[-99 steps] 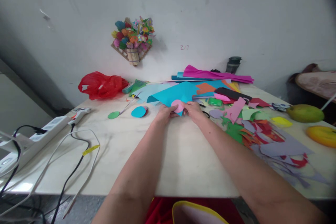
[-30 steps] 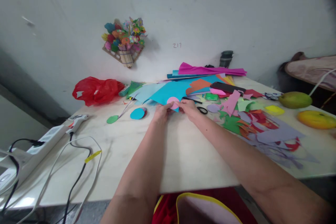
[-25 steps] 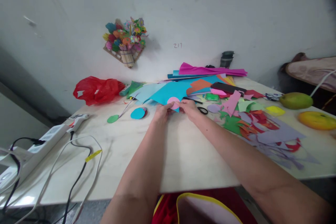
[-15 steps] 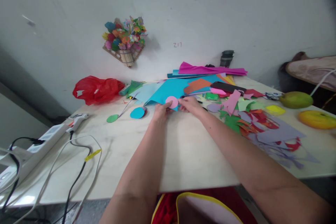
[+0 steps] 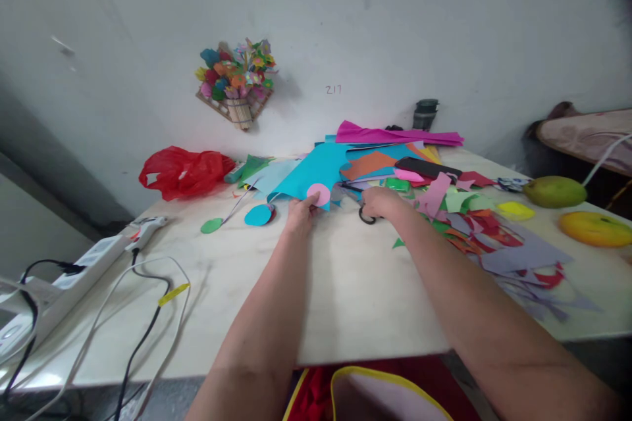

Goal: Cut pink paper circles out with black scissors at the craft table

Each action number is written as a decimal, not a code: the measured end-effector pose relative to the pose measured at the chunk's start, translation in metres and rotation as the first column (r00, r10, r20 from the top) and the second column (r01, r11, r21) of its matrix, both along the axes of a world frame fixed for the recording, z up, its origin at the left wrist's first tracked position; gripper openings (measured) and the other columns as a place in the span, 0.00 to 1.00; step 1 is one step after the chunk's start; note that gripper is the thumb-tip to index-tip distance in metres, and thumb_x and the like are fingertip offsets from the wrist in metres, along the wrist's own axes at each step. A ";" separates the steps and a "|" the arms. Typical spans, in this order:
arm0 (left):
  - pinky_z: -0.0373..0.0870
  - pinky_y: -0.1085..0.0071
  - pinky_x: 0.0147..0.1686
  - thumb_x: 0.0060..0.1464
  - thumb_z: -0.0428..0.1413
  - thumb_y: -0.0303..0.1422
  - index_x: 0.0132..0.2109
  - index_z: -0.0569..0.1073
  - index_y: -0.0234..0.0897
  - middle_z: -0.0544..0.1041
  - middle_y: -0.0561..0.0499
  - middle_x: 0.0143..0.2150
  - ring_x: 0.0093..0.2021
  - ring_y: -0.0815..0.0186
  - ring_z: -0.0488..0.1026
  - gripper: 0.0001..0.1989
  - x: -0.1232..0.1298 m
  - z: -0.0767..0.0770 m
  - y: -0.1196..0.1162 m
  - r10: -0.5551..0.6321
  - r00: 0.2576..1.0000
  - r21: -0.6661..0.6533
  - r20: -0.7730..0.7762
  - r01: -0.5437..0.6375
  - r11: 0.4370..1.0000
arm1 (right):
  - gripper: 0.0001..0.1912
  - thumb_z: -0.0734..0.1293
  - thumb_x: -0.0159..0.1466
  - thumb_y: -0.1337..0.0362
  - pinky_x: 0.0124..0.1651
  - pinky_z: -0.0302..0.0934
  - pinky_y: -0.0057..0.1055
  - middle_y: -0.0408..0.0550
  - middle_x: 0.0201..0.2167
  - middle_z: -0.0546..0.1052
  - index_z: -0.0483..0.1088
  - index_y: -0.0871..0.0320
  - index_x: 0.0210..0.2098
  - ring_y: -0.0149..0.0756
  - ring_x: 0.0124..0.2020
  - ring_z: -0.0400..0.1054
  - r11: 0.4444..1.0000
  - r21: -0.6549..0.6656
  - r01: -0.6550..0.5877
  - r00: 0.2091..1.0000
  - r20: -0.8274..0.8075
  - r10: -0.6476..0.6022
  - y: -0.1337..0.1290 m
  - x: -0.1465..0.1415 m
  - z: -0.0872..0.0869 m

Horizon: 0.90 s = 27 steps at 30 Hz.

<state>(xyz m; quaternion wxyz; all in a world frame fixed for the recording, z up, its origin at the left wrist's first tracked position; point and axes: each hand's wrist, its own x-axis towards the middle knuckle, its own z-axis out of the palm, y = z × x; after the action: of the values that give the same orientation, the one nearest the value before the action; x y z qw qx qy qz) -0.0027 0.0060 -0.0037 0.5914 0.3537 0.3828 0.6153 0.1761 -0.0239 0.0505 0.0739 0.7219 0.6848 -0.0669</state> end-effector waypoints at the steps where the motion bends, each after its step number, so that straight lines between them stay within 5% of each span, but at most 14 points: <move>1: 0.70 0.72 0.26 0.37 0.65 0.27 0.35 0.72 0.28 0.76 0.46 0.29 0.25 0.68 0.72 0.15 0.000 0.000 0.000 0.008 1.000 -0.006 0.002 -0.008 1.000 | 0.22 0.65 0.52 0.73 0.39 0.64 0.36 0.66 0.42 0.77 0.74 0.66 0.47 0.52 0.45 0.71 1.000 0.004 -0.010 1.000 0.008 0.010 0.000 -0.001 0.000; 10: 0.71 0.74 0.26 0.38 0.65 0.27 0.37 0.73 0.29 0.77 0.47 0.28 0.26 0.67 0.74 0.16 -0.002 0.001 0.001 0.028 0.997 -0.013 0.067 -0.027 1.000 | 0.20 0.65 0.55 0.69 0.41 0.63 0.36 0.60 0.47 0.76 0.74 0.59 0.47 0.50 0.47 0.70 0.992 0.122 0.040 0.995 -0.094 -0.029 -0.004 0.010 0.004; 14: 0.72 0.74 0.26 0.39 0.64 0.25 0.36 0.73 0.29 0.77 0.47 0.28 0.27 0.67 0.75 0.13 -0.002 0.003 0.001 0.046 0.994 -0.042 0.100 -0.042 0.998 | 0.10 0.68 0.54 0.64 0.33 0.62 0.32 0.55 0.36 0.79 0.77 0.59 0.35 0.45 0.37 0.73 0.995 0.082 0.055 0.964 -0.265 -0.031 -0.003 0.016 0.007; 20: 0.74 0.74 0.29 0.43 0.62 0.25 0.36 0.73 0.30 0.79 0.45 0.31 0.32 0.64 0.77 0.09 -0.004 0.003 0.001 0.035 0.993 -0.050 0.114 -0.029 0.998 | 0.05 0.65 0.57 0.67 0.18 0.53 0.24 0.52 0.21 0.76 0.72 0.63 0.28 0.32 0.20 0.68 0.992 -0.088 0.087 0.670 -0.732 -0.123 0.000 0.021 -0.002; 27: 0.75 0.74 0.29 0.44 0.61 0.22 0.34 0.73 0.29 0.79 0.45 0.31 0.29 0.66 0.76 0.07 -0.003 0.003 0.005 0.046 0.986 -0.068 0.160 -0.035 0.997 | 0.11 0.68 0.58 0.59 0.15 0.47 0.21 0.44 0.18 0.72 0.67 0.61 0.27 0.25 0.16 0.63 0.996 -0.089 -0.031 0.456 -0.887 -0.065 0.006 0.042 -0.017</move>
<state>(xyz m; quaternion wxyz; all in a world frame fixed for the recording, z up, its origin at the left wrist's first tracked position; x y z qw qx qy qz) -0.0059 0.0107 -0.0006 0.6190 0.2753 0.3606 0.6410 0.2185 -0.0179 0.0339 -0.2614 0.5836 0.6118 -0.4657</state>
